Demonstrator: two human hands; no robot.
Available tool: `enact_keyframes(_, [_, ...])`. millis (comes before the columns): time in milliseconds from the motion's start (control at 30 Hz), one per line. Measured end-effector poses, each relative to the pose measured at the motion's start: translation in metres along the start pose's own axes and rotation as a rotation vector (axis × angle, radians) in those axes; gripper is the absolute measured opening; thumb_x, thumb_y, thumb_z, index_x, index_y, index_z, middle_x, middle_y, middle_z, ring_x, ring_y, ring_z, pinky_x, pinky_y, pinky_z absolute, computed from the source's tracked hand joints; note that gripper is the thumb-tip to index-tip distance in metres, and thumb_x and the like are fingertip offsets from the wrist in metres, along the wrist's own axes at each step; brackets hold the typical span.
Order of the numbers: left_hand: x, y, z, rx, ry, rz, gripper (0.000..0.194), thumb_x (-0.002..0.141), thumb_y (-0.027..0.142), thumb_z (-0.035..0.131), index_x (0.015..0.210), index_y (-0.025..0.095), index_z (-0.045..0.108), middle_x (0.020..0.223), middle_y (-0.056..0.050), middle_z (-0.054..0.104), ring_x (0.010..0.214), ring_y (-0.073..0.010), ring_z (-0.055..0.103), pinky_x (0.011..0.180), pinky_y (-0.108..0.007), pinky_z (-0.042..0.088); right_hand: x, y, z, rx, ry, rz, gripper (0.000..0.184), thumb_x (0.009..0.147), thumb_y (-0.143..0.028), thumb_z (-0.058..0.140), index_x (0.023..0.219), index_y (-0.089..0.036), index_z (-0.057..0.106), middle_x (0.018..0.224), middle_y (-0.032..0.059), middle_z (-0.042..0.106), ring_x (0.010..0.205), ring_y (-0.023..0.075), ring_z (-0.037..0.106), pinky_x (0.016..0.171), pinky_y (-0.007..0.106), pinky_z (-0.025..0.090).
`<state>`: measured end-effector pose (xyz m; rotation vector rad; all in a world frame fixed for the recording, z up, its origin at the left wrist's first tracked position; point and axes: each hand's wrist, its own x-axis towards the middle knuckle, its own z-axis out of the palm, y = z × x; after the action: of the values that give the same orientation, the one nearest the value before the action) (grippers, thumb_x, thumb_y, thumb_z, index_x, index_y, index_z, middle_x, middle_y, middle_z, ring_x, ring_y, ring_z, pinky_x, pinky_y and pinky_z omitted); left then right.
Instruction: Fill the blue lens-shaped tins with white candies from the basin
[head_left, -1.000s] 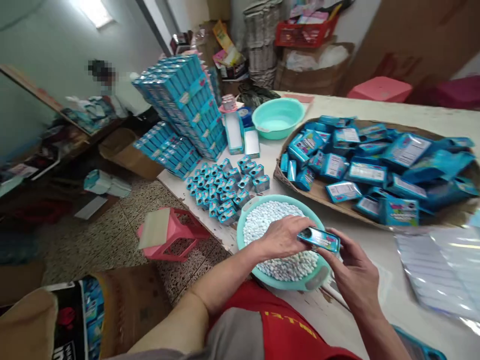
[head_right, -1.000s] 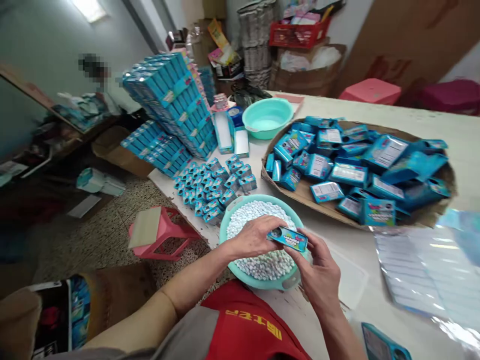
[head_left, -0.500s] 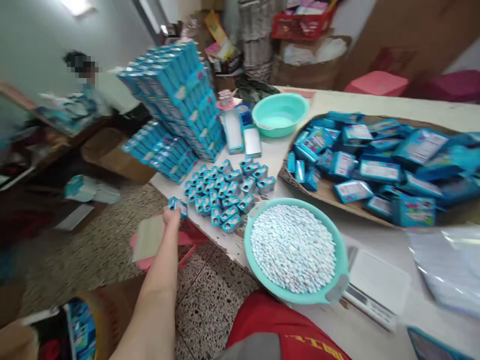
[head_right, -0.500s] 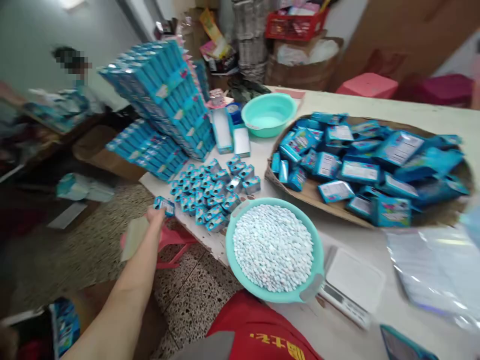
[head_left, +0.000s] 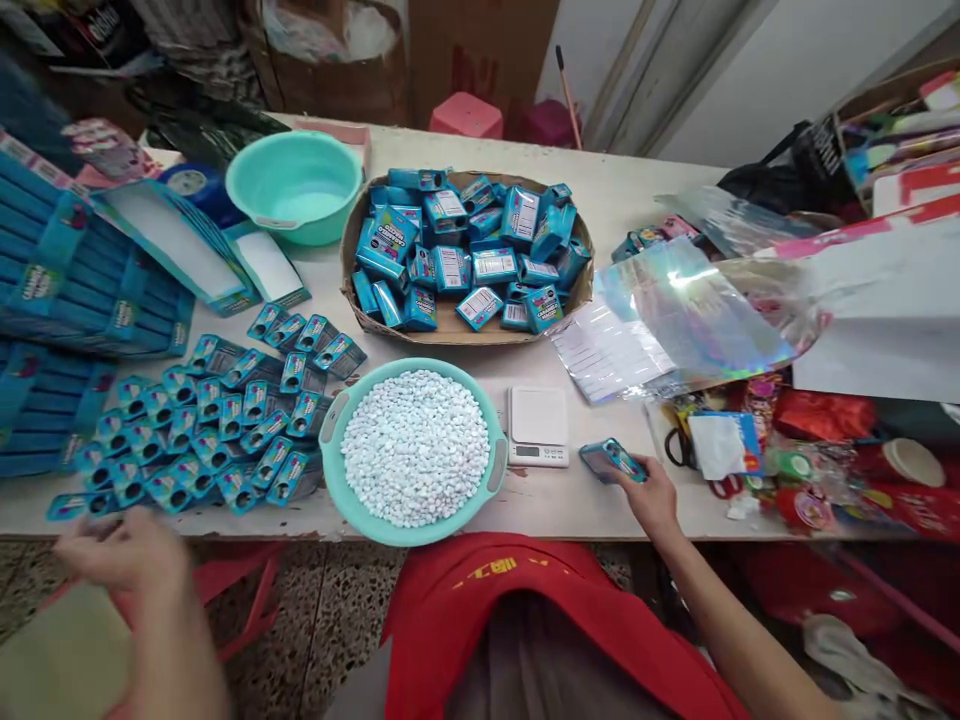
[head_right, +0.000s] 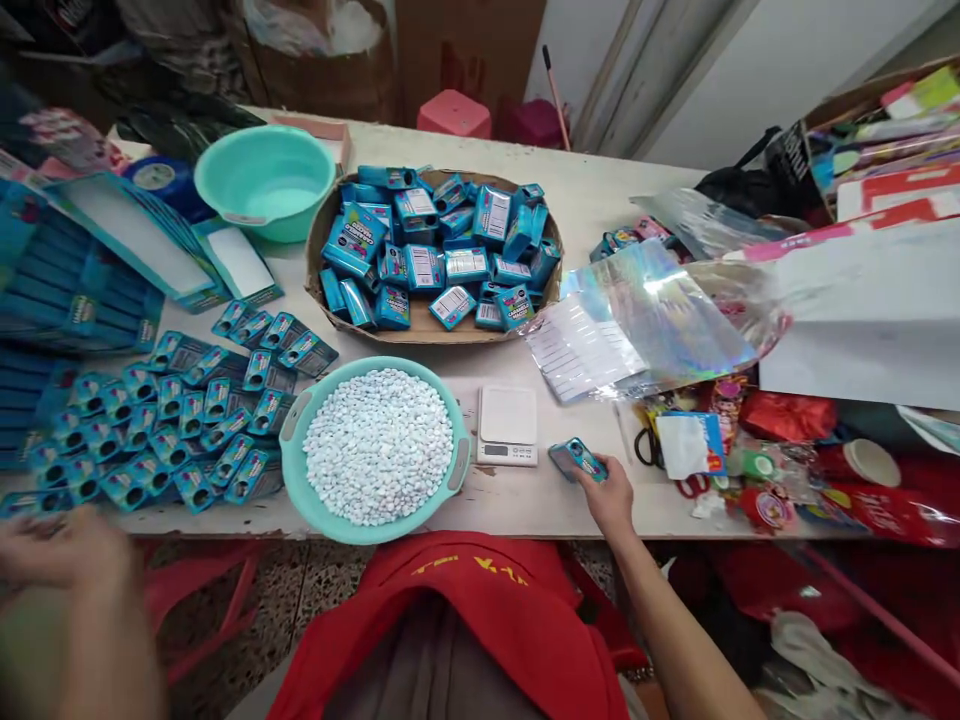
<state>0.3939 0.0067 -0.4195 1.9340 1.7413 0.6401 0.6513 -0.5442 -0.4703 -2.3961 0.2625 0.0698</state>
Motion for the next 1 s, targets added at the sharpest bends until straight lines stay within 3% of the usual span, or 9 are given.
enact_keyframes(33, [-0.021,0.010,0.012,-0.002,0.152,0.027,0.030,0.077,0.037,0.046,0.106,0.033,0.046,0.100,0.007,0.064,0.095,-0.0245,0.057,0.080,-0.045,0.049,0.001,-0.004,0.000,0.015,0.008,-0.033,0.060,0.051,-0.067,0.069,0.084,-0.017,0.062,0.078,0.0059,0.063,0.072,0.0241,0.057,0.073,0.044,0.046])
enact_keyframes(100, [-0.068,0.036,0.046,-0.032,0.107,0.171,0.028,0.078,0.040,0.047,0.103,0.027,0.052,0.108,0.001,0.063,0.097,-0.0250,0.058,0.084,-0.044,0.049,0.008,-0.020,0.004,0.050,0.013,-0.129,0.057,0.056,-0.064,0.069,0.089,-0.017,0.064,0.082,0.0053,0.065,0.073,0.0224,0.058,0.073,0.040,0.047])
enact_keyframes(267, [-0.157,0.109,0.132,-0.010,-0.687,0.755,0.037,0.086,0.040,0.047,0.114,0.019,0.056,0.123,-0.012,0.058,0.118,-0.0264,0.049,0.102,-0.041,0.036,0.033,-0.071,0.042,0.080,-0.118,-0.400,0.049,0.066,-0.060,0.066,0.091,-0.019,0.064,0.086,0.0060,0.065,0.079,0.0227,0.059,0.076,0.039,0.048])
enact_keyframes(400, [-0.177,0.133,0.155,0.257,-0.760,0.790,0.045,0.084,0.050,0.051,0.118,0.020,0.056,0.124,-0.014,0.054,0.114,-0.0317,0.047,0.094,-0.045,0.037,0.044,-0.083,0.070,0.093,-0.222,-0.463,0.051,0.068,-0.063,0.063,0.090,-0.017,0.062,0.088,0.0090,0.065,0.084,0.0250,0.060,0.079,0.042,0.048])
enact_keyframes(533, [-0.175,0.130,0.156,0.302,-0.742,0.778,0.030,0.088,0.044,0.046,0.094,0.020,0.062,0.096,-0.010,0.063,0.096,-0.0264,0.054,0.081,-0.035,0.041,0.044,-0.072,0.064,0.164,-0.156,-0.391,0.064,0.066,-0.060,0.068,0.112,-0.017,0.056,0.112,0.0130,0.060,0.105,0.0278,0.056,0.089,0.046,0.046])
enact_keyframes(633, [-0.168,0.126,0.156,0.089,-0.671,0.661,0.019,0.084,0.035,0.050,0.076,0.020,0.059,0.081,-0.005,0.063,0.082,-0.0197,0.056,0.071,-0.027,0.040,0.043,-0.058,0.047,0.228,-0.068,-0.229,0.056,0.074,-0.056,0.062,0.114,-0.018,0.055,0.115,0.0126,0.056,0.102,0.0251,0.058,0.086,0.045,0.049])
enact_keyframes(733, [-0.157,0.128,0.152,-0.339,-0.638,0.308,0.021,0.078,0.037,0.056,0.066,0.020,0.053,0.061,0.001,0.053,0.059,-0.0129,0.050,0.057,-0.023,0.037,0.044,-0.046,0.033,0.233,-0.013,-0.148,0.048,0.075,-0.053,0.060,0.106,-0.017,0.059,0.111,0.0126,0.057,0.094,0.0237,0.061,0.082,0.044,0.050])
enact_keyframes(867, [-0.141,0.140,0.142,-0.936,-0.802,-0.191,0.025,0.072,0.043,0.061,0.077,0.019,0.053,0.065,0.001,0.057,0.049,-0.0101,0.048,0.045,-0.021,0.035,0.044,-0.040,0.030,0.232,-0.048,-0.114,0.046,0.076,-0.055,0.057,0.102,-0.016,0.060,0.108,0.0139,0.061,0.093,0.0241,0.061,0.081,0.044,0.050])
enact_keyframes(1000, [-0.132,0.151,0.139,-1.118,-0.981,-0.550,0.029,0.073,0.044,0.064,0.074,0.018,0.051,0.062,0.000,0.056,0.050,-0.0104,0.053,0.040,-0.018,0.033,0.042,-0.050,0.048,0.310,-0.160,-0.172,0.055,0.072,-0.055,0.061,0.114,-0.018,0.054,0.118,0.0139,0.060,0.104,0.0257,0.058,0.087,0.046,0.047])
